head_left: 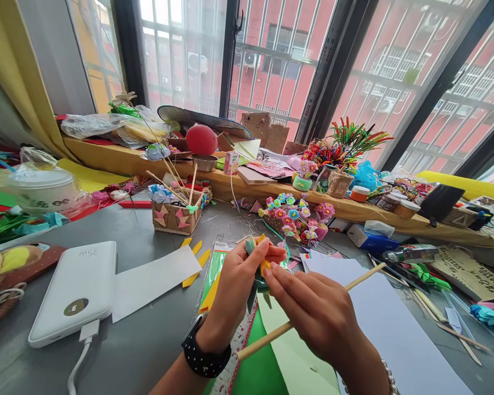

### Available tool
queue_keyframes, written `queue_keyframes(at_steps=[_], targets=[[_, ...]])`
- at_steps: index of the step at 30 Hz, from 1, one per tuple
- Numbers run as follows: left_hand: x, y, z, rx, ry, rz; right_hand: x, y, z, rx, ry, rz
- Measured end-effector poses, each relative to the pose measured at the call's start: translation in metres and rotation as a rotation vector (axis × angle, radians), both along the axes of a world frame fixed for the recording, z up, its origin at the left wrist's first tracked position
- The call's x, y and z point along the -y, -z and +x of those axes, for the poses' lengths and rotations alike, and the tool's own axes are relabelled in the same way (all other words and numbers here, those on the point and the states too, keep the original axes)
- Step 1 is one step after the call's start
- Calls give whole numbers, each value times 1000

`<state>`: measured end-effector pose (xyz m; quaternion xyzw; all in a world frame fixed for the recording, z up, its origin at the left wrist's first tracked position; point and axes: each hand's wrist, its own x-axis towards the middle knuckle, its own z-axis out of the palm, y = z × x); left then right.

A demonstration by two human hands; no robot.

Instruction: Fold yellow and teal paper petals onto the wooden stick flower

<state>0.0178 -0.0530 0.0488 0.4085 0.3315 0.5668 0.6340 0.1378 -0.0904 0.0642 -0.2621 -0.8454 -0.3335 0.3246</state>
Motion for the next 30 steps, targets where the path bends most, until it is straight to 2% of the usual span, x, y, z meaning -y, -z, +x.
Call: queue_keyframes(at_steps=[4,8,11,14,24,26,30], targets=[[-3,-2,-5,-58,71,10,-1,-1,3,-100,-37,-88],[-9,-6,-14,-40,271,-21,-4,-6,8,-346,-123,-352],[-10,-7,-17,-8,382,-45,-10,-8,12,-494,-90,-467],[-8,-6,-17,-60,466,-47,-16,-7,16,-559,-32,-542],[-6,-3,-14,-145,543,-93,-26,2,20,-690,36,-1051],[-6,-2,-14,-154,573,-86,-27,4,20,-712,26,-1105],[-5,-2,-14,-184,587,-88,-28,6,19,-694,26,-1110]])
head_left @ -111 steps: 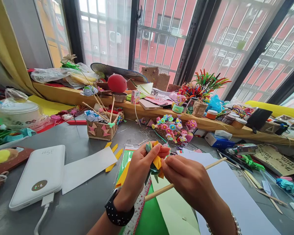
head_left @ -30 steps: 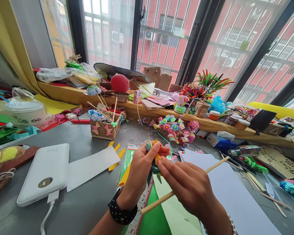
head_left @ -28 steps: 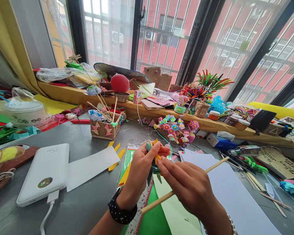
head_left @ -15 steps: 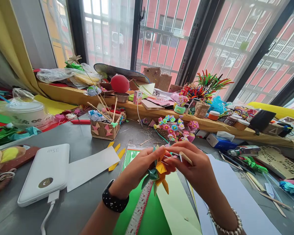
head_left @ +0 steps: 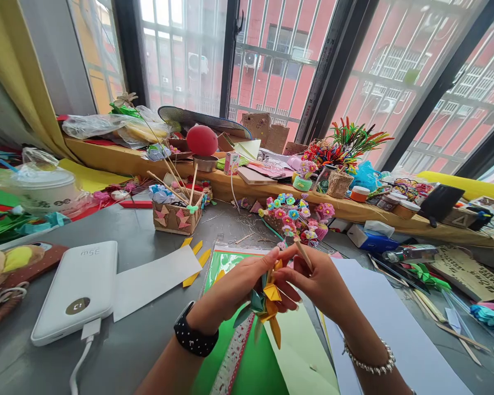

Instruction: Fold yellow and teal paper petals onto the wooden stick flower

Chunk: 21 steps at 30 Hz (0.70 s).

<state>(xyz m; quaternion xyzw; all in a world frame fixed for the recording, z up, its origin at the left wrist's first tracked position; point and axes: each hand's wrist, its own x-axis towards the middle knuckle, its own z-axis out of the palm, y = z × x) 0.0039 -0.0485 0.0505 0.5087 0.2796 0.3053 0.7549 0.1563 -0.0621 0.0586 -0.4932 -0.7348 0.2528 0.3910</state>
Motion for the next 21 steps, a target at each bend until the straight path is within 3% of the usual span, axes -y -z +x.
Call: queue_keyframes(at_steps=[4,9,11,16,21], targets=[[1,-4,0,-55,-30,-60,0,1,-1,-22,24,-21],[-6,-6,-8,25,-75,-79,-1,0,2,-95,76,5],[-11,-5,-14,42,-119,-6,-1,-2,4,-121,122,50],[-18,0,-20,3,-267,387,-1,-5,8,-267,252,142],[-12,-1,-13,34,-337,450,1,-6,11,-153,233,269]])
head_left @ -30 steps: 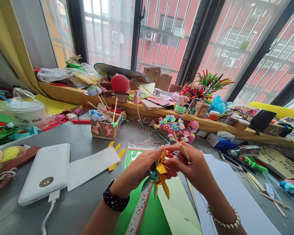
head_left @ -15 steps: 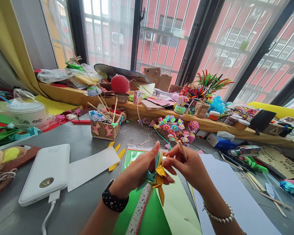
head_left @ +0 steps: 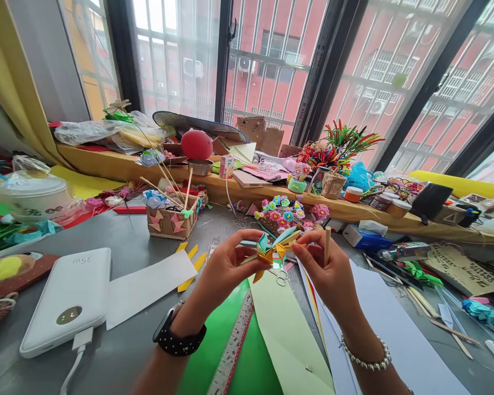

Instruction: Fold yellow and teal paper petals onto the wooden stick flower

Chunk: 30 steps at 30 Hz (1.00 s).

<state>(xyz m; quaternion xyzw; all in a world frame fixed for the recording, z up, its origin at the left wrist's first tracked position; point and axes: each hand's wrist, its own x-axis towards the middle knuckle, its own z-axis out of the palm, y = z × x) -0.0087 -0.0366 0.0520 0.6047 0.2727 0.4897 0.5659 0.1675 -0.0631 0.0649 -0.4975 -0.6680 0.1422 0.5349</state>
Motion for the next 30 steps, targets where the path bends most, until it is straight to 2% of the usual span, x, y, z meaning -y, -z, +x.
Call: queue_keyframes(at_steps=[5,10,13,15,20,30], targets=[[1,-4,1,29,7,39,1,-7,7,235,-99,186],[2,-3,2,-16,3,66,5,-9,7,419,54,333],[4,-1,5,-58,-16,53,9,-9,6,568,104,343],[4,0,5,-77,-23,40,10,-9,6,616,88,340],[4,1,4,-123,-23,48,9,-8,7,577,-9,308],[5,-2,3,-152,-23,87,10,-8,3,595,0,291]])
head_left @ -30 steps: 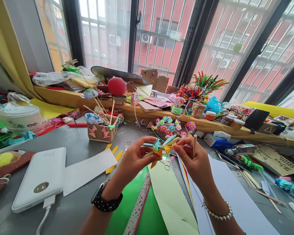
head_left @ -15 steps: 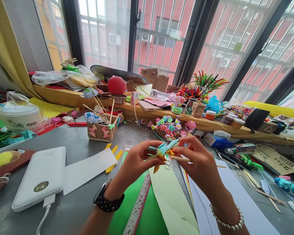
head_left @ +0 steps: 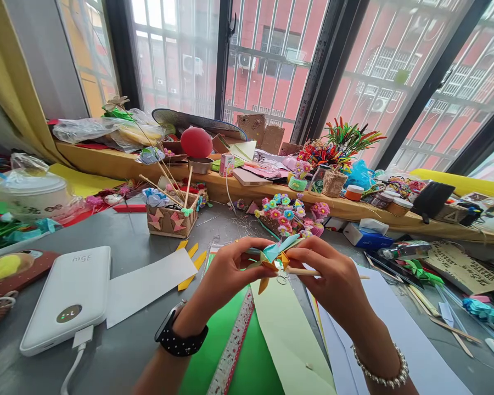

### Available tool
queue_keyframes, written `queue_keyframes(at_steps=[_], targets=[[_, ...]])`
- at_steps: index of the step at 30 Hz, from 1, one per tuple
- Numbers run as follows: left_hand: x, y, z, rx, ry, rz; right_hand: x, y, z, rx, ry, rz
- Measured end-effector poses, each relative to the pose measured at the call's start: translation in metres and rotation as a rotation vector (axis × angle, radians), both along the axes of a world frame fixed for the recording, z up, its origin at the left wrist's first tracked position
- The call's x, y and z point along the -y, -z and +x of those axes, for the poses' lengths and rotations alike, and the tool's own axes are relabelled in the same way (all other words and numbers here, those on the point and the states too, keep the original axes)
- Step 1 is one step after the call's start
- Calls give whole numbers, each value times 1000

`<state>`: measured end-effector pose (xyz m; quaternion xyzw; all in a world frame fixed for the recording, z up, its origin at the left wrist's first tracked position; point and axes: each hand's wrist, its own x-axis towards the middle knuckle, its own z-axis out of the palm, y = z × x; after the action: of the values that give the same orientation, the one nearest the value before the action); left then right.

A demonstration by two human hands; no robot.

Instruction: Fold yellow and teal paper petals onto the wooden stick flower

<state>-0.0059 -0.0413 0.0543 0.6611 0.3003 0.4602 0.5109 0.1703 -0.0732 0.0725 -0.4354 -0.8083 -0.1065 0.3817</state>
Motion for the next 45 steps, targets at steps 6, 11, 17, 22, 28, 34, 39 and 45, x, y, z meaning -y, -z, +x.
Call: queue_keyframes(at_steps=[6,11,17,22,28,34,39,45], targets=[[2,0,0,60,-263,316,3,4,-5,133,221,374],[15,-5,3,-94,-494,580,9,4,-12,229,301,491],[20,-3,14,-202,-643,675,10,7,-18,212,288,489],[18,-4,12,-161,-620,549,10,9,-19,96,244,444],[18,-7,9,-123,-548,462,11,7,-20,62,201,414],[16,-6,8,-157,-566,471,12,5,-18,51,182,389],[16,-7,8,-172,-569,473,12,4,-18,43,186,390],[16,-5,9,-161,-579,469,10,4,-18,11,170,425]])
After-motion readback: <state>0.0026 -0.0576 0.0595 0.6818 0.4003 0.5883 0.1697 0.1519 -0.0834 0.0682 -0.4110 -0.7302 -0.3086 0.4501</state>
